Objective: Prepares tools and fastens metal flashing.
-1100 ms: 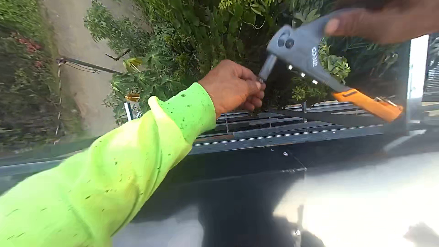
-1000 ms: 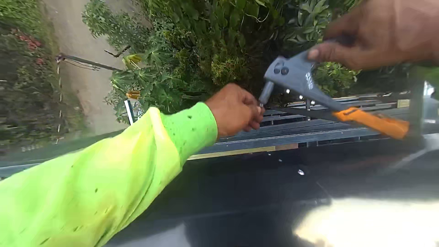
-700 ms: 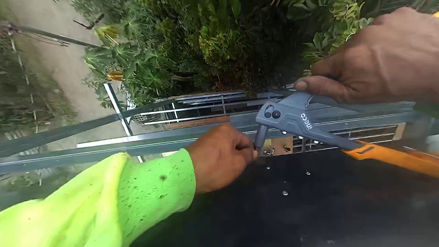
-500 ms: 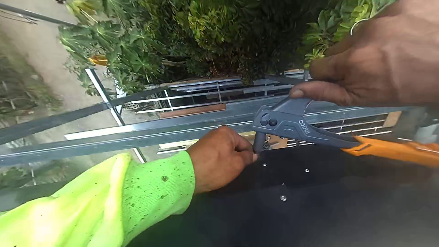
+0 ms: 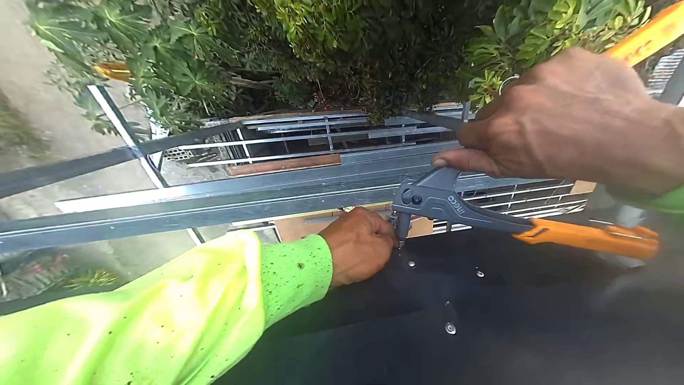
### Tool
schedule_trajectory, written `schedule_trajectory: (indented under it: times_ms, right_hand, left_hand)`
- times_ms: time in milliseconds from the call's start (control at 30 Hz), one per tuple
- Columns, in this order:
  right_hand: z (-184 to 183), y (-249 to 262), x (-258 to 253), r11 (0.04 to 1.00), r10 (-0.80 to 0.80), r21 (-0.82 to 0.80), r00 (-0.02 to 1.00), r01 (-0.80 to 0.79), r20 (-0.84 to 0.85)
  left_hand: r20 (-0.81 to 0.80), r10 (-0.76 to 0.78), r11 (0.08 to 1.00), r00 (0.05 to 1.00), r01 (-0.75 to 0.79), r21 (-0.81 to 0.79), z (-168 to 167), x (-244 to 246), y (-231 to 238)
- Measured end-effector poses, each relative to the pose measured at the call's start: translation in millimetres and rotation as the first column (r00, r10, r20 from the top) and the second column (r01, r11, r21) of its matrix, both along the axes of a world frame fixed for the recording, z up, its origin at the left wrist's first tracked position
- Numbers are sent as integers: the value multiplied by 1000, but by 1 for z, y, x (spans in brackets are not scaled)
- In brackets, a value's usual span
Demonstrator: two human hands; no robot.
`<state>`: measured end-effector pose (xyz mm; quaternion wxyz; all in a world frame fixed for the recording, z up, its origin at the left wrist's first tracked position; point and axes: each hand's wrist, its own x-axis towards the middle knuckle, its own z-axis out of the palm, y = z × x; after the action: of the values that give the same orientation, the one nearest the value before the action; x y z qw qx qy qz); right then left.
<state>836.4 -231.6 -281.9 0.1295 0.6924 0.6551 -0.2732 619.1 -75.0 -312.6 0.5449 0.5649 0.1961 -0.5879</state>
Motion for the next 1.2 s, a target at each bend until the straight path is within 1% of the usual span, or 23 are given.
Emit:
schedule_trajectory:
  times_ms: [167, 267, 367, 433, 567, 633, 733, 833, 967, 1067, 1200]
  right_hand:
    - [-10, 3, -2, 999, 14, -29, 1000, -14, -15]
    - [-9, 4, -1, 998, 31, -46, 999, -31, -10]
    - [-12, 1, -1, 997, 36, -65, 999, -37, -12]
    - [-14, -2, 0, 997, 18, -74, 1000, -19, -18]
    - [-17, -4, -2, 988, -29, -151, 999, 22, -44]
    - [-17, -4, -2, 988, -33, -152, 998, 25, -48]
    - [-15, -1, -2, 993, 2, -118, 999, -7, -45]
    - [-11, 3, -1, 994, 31, -108, 999, -35, -35]
    - [-15, -3, 0, 991, 21, -134, 999, -25, -35]
    - [-16, -2, -4, 988, -17, -153, 999, 9, -49]
    - [-11, 0, -3, 989, -20, -148, 999, 12, -47]
  left_hand:
    - [-31, 26, 999, 999, -25, 25, -6, -4, 0]
    - [-99, 66, 997, 993, -61, 54, -8, -5, -2]
    - [-138, 86, 996, 987, -81, 44, -8, -5, -2]
    - [-138, 90, 995, 986, -84, 49, -8, -5, -2]
    - [-121, 119, 990, 985, -109, 88, -11, -9, -3]
    - [-116, 121, 990, 986, -111, 90, -12, -10, -3]
    - [-94, 94, 993, 991, -86, 87, -14, -9, -4]
    - [-64, 3, 999, 998, -1, 35, -22, -11, -3]
    - [-120, -88, 995, 989, 81, -60, -24, -14, -4]
    - [-99, -104, 994, 990, 100, -36, -23, -14, -7]
    - [-65, -141, 989, 988, 143, 27, -22, -11, -9]
